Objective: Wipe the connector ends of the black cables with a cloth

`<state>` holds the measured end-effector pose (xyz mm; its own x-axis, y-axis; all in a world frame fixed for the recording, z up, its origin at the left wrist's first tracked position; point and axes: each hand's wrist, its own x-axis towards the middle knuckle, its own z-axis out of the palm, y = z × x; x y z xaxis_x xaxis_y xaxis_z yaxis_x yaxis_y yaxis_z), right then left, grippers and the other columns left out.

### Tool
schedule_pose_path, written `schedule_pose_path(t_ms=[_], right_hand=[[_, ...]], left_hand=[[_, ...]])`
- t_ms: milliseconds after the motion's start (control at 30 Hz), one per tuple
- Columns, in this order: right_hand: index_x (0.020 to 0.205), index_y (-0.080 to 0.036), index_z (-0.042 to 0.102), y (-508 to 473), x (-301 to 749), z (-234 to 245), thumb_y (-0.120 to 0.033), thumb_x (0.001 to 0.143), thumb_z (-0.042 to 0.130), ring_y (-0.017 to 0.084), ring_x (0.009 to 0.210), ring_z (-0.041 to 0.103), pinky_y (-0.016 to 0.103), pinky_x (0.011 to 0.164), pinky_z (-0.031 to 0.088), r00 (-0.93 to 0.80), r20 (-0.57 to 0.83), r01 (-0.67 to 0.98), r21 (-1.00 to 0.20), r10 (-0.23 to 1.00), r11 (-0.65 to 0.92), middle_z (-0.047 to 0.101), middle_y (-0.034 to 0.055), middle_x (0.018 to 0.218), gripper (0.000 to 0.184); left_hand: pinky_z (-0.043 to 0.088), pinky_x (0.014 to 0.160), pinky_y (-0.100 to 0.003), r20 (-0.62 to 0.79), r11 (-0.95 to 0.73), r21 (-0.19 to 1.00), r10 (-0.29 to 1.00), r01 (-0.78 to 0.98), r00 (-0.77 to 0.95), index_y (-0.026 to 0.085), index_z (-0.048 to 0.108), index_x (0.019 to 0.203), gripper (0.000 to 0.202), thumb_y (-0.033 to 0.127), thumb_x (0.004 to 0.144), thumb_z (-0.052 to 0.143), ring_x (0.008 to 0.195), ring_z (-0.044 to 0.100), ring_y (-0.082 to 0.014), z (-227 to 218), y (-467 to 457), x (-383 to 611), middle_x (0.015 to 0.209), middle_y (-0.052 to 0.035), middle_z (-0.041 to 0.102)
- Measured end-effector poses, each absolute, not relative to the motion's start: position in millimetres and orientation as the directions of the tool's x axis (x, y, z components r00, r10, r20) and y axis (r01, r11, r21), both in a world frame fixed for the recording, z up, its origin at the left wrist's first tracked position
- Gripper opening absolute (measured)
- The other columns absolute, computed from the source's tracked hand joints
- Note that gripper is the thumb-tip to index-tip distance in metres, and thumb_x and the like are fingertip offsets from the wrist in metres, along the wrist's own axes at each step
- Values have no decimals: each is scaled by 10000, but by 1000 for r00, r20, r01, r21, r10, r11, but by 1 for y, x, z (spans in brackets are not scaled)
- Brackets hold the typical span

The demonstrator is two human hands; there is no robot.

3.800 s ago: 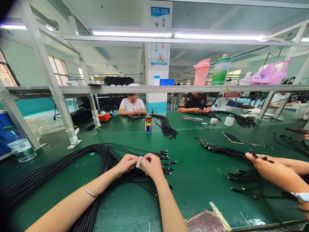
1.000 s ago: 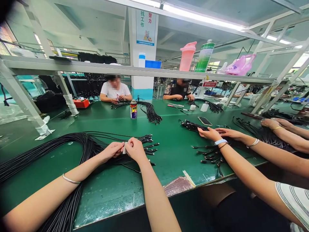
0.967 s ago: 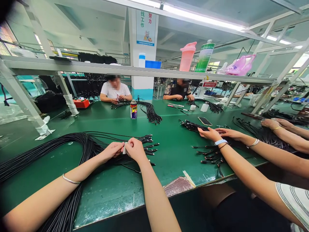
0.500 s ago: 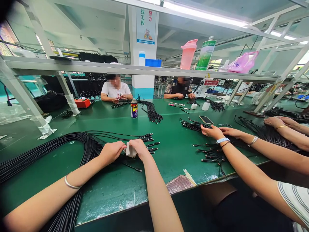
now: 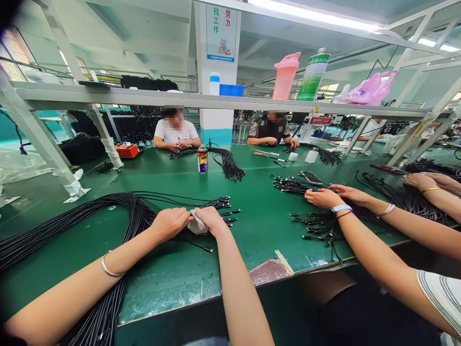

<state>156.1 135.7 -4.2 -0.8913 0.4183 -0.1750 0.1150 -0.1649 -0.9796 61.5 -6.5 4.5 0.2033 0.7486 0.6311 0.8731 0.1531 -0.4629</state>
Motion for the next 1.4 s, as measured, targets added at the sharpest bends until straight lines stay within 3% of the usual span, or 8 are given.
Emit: schedule_pose_path(t_ms=[433, 600, 700, 900, 1033, 1200, 1300, 1400], right_hand=[[513, -140, 572, 146, 150, -14, -561, 604, 703, 91, 491, 370, 252, 498, 274, -808, -13, 18, -1000, 589, 1, 485, -14, 498, 450], [489, -162, 536, 165, 153, -18, -495, 742, 624, 85, 470, 290, 250, 476, 246, -554, 238, -19, -962, 798, 274, 360, -45, 447, 427], [476, -165, 523, 172, 157, -17, -425, 763, 638, 90, 473, 322, 244, 479, 285, -467, 293, -22, -947, 834, 320, 375, -40, 453, 404], [673, -154, 603, 163, 155, 1, -472, 777, 641, 90, 568, 509, 202, 530, 425, -346, 195, -421, -906, 918, 34, 566, -11, 633, 337], [865, -172, 620, 159, 152, 9, -423, 768, 682, 95, 681, 612, 211, 601, 517, -456, -31, -615, -711, 890, -340, 644, -9, 807, 277], [853, -179, 600, 161, 153, 9, -300, 795, 689, 111, 667, 632, 219, 568, 542, -432, -327, -551, -642, 841, -533, 661, -4, 768, 161], [859, -203, 590, 164, 153, 7, -309, 886, 569, 116, 678, 646, 244, 570, 559, -457, -377, -558, -583, 805, -590, 666, -12, 775, 112], [865, -211, 586, 165, 154, 8, -485, 959, 365, 119, 731, 667, 263, 619, 575, -541, -323, -583, -522, 777, -623, 674, 4, 818, 364]], left_hand=[[273, 539, -291, 534, 293, -338, 842, 895, -74, 140, 615, 851, 380, 438, 964, 408, 717, 574, -191, 29, -5, 70, 781, -76, 604], [365, 610, -253, 451, 309, 55, 840, 949, -300, 166, 619, 1035, 358, 456, 947, 429, 790, 593, -168, 87, -30, 82, 902, -44, 619], [393, 638, -243, 217, 127, 202, 961, 971, -171, 206, 644, 988, 266, 395, 941, 462, 739, 592, -143, 110, -62, 96, 833, -1, 640], [442, 706, -254, -207, 142, 110, 971, 984, -117, 239, 660, 989, 267, 131, 900, 432, 847, 637, -167, 86, -126, 96, 943, -8, 687], [448, 784, -248, -194, 209, 11, 960, 978, -203, 230, 665, 980, 373, 36, 861, 368, 952, 620, -169, 65, -147, 73, 1019, -24, 671], [437, 747, -235, -137, 214, 55, 969, 975, -205, 203, 633, 872, 305, 41, 846, 376, 845, 592, -150, 63, -157, 61, 905, -17, 643], [431, 720, -240, -121, 258, 47, 960, 965, -251, 194, 618, 855, 284, 39, 832, 382, 802, 578, -151, 61, -160, 59, 860, -17, 629], [440, 776, -262, -68, 268, -20, 961, 963, -269, 190, 643, 902, 296, 60, 853, 381, 886, 583, -174, 55, -161, 58, 930, -42, 630]])
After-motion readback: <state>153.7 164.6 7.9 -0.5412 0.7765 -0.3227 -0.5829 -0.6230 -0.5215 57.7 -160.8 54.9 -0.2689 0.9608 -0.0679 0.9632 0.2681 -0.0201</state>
